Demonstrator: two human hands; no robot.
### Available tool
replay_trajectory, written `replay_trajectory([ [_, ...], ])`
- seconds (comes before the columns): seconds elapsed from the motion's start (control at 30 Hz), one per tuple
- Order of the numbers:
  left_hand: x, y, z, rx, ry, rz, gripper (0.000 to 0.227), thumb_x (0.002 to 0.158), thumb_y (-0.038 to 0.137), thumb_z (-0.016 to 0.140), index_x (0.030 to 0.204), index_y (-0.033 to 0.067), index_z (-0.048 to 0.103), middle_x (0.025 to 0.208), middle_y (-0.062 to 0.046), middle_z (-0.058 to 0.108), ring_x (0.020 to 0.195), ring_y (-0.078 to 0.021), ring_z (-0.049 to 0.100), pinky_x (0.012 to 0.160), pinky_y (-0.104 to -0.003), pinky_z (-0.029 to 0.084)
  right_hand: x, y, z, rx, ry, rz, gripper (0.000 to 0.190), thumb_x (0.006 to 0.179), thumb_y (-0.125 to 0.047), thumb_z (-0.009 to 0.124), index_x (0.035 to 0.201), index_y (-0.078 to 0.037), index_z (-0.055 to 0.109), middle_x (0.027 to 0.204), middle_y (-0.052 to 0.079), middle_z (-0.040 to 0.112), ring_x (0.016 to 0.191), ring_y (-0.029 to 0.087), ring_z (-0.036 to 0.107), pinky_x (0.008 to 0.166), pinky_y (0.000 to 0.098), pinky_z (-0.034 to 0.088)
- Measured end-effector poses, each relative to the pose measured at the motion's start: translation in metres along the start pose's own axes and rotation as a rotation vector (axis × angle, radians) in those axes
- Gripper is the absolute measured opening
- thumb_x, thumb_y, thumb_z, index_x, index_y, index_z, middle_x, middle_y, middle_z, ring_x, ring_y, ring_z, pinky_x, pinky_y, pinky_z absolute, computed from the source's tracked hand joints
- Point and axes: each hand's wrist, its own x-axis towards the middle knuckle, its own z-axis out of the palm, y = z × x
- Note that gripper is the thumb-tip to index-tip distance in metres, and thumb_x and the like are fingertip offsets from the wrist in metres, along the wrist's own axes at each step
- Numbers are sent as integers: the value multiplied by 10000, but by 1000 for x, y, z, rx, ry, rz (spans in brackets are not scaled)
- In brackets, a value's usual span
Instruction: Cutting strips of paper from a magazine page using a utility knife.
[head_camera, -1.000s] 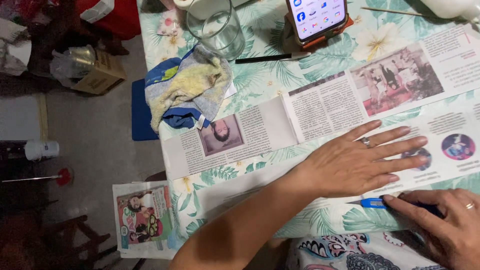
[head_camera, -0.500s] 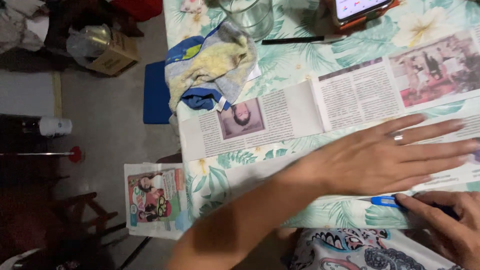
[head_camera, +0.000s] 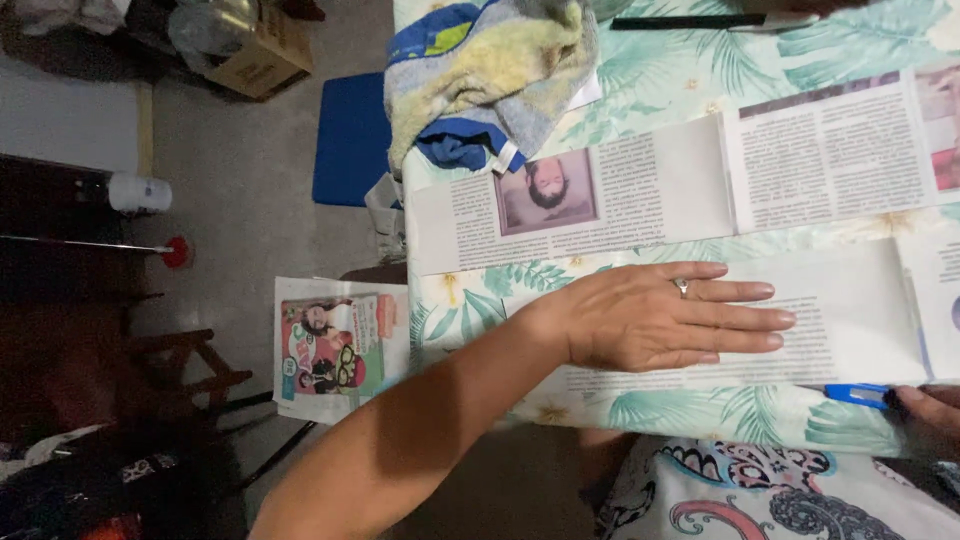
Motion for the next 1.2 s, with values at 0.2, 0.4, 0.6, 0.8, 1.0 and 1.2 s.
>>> replay_trajectory([
  [0.2, 0, 1, -2, 162, -63, 13, 435, 1066, 380, 135, 1486, 275, 92, 1520, 112, 55, 1412, -83, 54, 1182, -262, 67, 10, -2, 6, 271, 49, 630, 300, 913, -22, 572, 1100, 212, 583, 989, 364, 594, 869, 410, 562, 779, 416, 408],
  [0.4, -1, 2, 5, 84, 12, -10, 414, 1058, 380, 199, 1464, 307, 162, 1501, 149, 118, 1413, -53, 129, 1178, -253, 132, 0, -24, 29, 665, -97, 566, 458, 721, 219, 401, 1166, 146, 482, 1356, 200, 470, 1212, 210, 418, 1040, 358, 315],
  [0.6, -4, 2, -4, 149, -70, 19, 414, 1094, 386, 164, 1482, 263, 91, 1507, 105, 53, 1413, -86, 77, 1183, -269, 104, 4, -142, 31, 322, -14, 477, 192, 755, 55, 638, 872, 198, 692, 832, 293, 696, 773, 262, 576, 729, 332, 444],
  [0.8, -4, 5, -4, 105, -58, 6, 415, 1091, 383, 173, 1483, 258, 120, 1493, 103, 61, 1409, -85, 92, 1177, -257, 121, -23, -125, 50, -319, 127, -485, 540, 607, -297, 757, 1120, -171, 647, 966, 43, 576, 899, 202, 526, 897, 287, 385],
  [1.0, -8, 5, -8, 104, -107, 26, 378, 1181, 368, 213, 1515, 235, 97, 1499, 69, 23, 1404, -114, 36, 1203, -285, 72, -16, -152, 63, -315, 43, -614, 416, 703, -263, 649, 1104, -156, 641, 969, 23, 608, 895, 188, 554, 889, 307, 389],
  [1.2, -5, 6, -2, 79, -64, 19, 376, 1146, 370, 236, 1490, 252, 141, 1481, 85, 65, 1402, -114, 94, 1189, -295, 124, -5, -154, 72, -266, -2, -779, 362, 737, -232, 625, 1091, -152, 629, 884, 38, 601, 744, 194, 541, 729, 305, 421],
])
